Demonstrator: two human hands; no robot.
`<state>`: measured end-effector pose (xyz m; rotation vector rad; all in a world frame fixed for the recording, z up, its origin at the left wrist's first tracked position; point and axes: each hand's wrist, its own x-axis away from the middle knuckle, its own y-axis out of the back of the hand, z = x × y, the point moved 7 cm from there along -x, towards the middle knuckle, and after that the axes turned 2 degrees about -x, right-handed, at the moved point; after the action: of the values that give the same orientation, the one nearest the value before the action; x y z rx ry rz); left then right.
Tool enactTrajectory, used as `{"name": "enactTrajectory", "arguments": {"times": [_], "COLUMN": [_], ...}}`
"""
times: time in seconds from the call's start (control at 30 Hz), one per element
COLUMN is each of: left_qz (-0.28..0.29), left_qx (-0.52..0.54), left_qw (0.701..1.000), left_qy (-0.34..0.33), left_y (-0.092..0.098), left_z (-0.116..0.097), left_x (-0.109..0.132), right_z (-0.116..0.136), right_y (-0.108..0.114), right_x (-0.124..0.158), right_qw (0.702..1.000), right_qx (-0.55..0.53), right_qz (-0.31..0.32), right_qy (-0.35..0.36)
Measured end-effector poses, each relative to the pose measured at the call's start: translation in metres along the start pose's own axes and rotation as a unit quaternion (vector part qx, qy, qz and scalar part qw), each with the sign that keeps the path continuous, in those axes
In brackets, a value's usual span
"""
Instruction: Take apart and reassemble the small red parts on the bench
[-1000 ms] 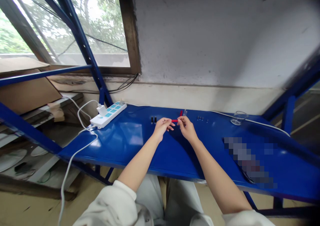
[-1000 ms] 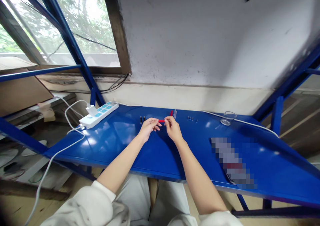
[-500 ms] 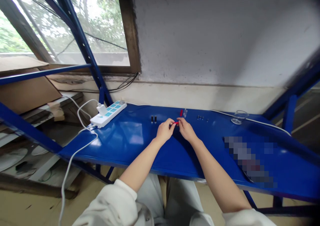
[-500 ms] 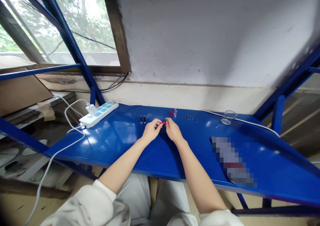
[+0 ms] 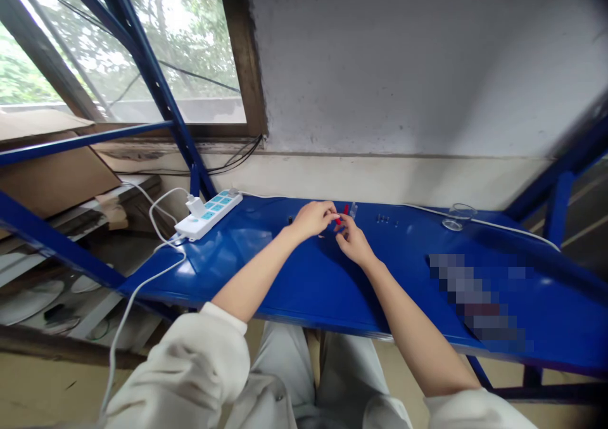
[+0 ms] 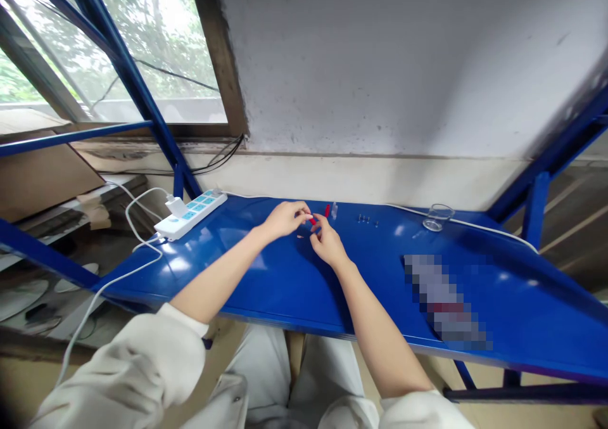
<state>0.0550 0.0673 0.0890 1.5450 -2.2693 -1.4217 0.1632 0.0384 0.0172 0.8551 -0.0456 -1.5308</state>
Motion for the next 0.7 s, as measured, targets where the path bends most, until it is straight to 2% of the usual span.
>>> {"name": "enactTrajectory", "arguments": {"times": [0.07,0.17,0.3,0.37,0.5,0.7], "left_qz": [0.030,0.038,0.113,0.128,0.126,0.122], "left_qx": [-0.006,-0.081,-0.203,-0.233,-0.239,-0.204], "left_qw": [0.999,0.995,0.972,0.964,0.963,0.971], "left_qy": [0.018,0.032,0.021,0.013,0.014,0.034], "left_y": [0.017,0.035,0.026,0.019,0.011,0.009], "left_z": [0.005,0.020,0.042,0.050,0.063,0.074], "left_x": [-0.015,-0.030,-0.028,-0.022,-0.014,-0.012], "right_z": [-0.001,-0.005,-0.011,-0.012,-0.015,-0.018], "right_y": [0.001,0.005,0.007,0.007,0.006,0.006], "right_x": [0.000,-0.001,-0.001,-0.001,0.000,0.000], "right_qw": [1.000,0.999,0.999,0.998,0.998,0.998], "right_qx": [0.008,0.027,0.047,0.050,0.051,0.056], "right_qz": [-0.005,-0.023,-0.028,-0.029,-0.033,-0.032], "right_qy": [0.008,0.006,0.000,0.000,0.000,-0.004]}}
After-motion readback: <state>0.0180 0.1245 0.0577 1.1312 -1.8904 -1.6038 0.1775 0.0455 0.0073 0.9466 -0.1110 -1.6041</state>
